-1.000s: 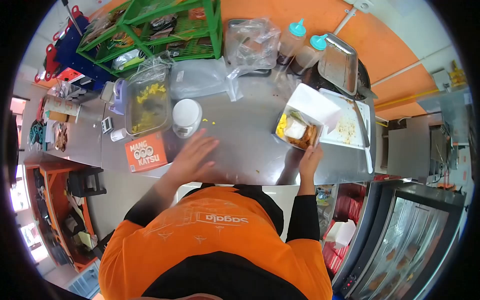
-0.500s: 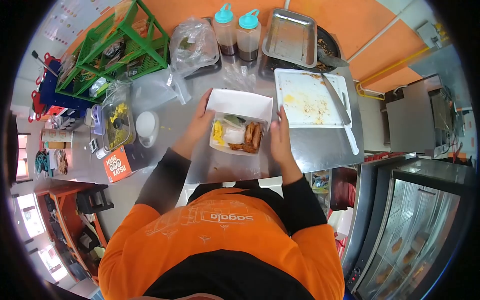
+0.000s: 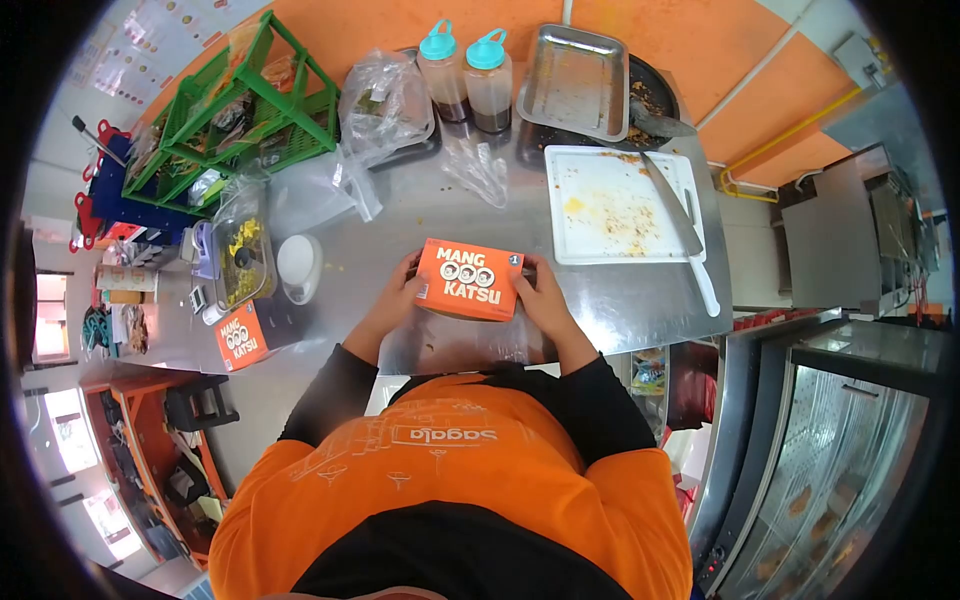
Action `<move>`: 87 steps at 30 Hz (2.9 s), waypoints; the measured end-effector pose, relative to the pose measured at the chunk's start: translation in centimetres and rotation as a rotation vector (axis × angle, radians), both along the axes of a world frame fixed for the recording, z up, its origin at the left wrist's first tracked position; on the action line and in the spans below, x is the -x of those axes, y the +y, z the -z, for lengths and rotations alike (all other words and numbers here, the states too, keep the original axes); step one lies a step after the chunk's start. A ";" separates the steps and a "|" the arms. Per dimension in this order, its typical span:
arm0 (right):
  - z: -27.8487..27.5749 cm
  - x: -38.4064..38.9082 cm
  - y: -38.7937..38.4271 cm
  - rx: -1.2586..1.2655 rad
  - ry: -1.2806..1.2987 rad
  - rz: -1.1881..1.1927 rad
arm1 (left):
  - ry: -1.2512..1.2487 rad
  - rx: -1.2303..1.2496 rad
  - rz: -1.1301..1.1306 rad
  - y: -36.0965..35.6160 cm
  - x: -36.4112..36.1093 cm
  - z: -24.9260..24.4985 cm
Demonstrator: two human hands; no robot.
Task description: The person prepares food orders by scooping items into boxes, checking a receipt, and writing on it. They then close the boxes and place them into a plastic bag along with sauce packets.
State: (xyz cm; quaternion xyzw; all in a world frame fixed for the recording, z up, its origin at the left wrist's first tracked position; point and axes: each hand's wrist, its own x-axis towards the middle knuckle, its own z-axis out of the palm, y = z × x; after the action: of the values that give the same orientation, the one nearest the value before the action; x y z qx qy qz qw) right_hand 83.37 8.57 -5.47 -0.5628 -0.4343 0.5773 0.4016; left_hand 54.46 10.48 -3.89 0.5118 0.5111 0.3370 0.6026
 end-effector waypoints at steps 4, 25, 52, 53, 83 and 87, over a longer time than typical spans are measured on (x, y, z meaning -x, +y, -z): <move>-6.1 -0.3 1.0 0.273 0.126 -0.016 | 0.055 0.240 -0.088 1.2 0.2 -2.8; -0.7 -0.8 -0.1 0.120 -0.024 -0.128 | 0.443 0.135 0.114 -0.8 0.3 -4.1; -3.6 -1.6 0.8 -0.919 -0.694 -0.717 | 0.962 -0.821 0.809 -1.2 0.9 -3.2; -3.9 -1.4 0.8 -0.888 -0.664 -0.719 | 0.937 -0.735 0.823 -1.2 0.6 -3.8; -12.4 44.6 1.3 -0.762 -0.268 -1.056 | 0.849 -0.512 0.018 -13.1 41.7 -13.4; -9.7 42.8 -1.7 -0.036 0.311 -0.369 | 0.123 -0.154 -0.431 -14.9 43.0 -9.3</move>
State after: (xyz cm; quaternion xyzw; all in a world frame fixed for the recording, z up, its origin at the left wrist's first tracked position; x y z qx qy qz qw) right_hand 40.59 6.83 4.25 -0.3710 -0.4728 0.7130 0.3613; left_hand 11.44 -4.44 5.40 0.4548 0.6170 0.4642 0.4438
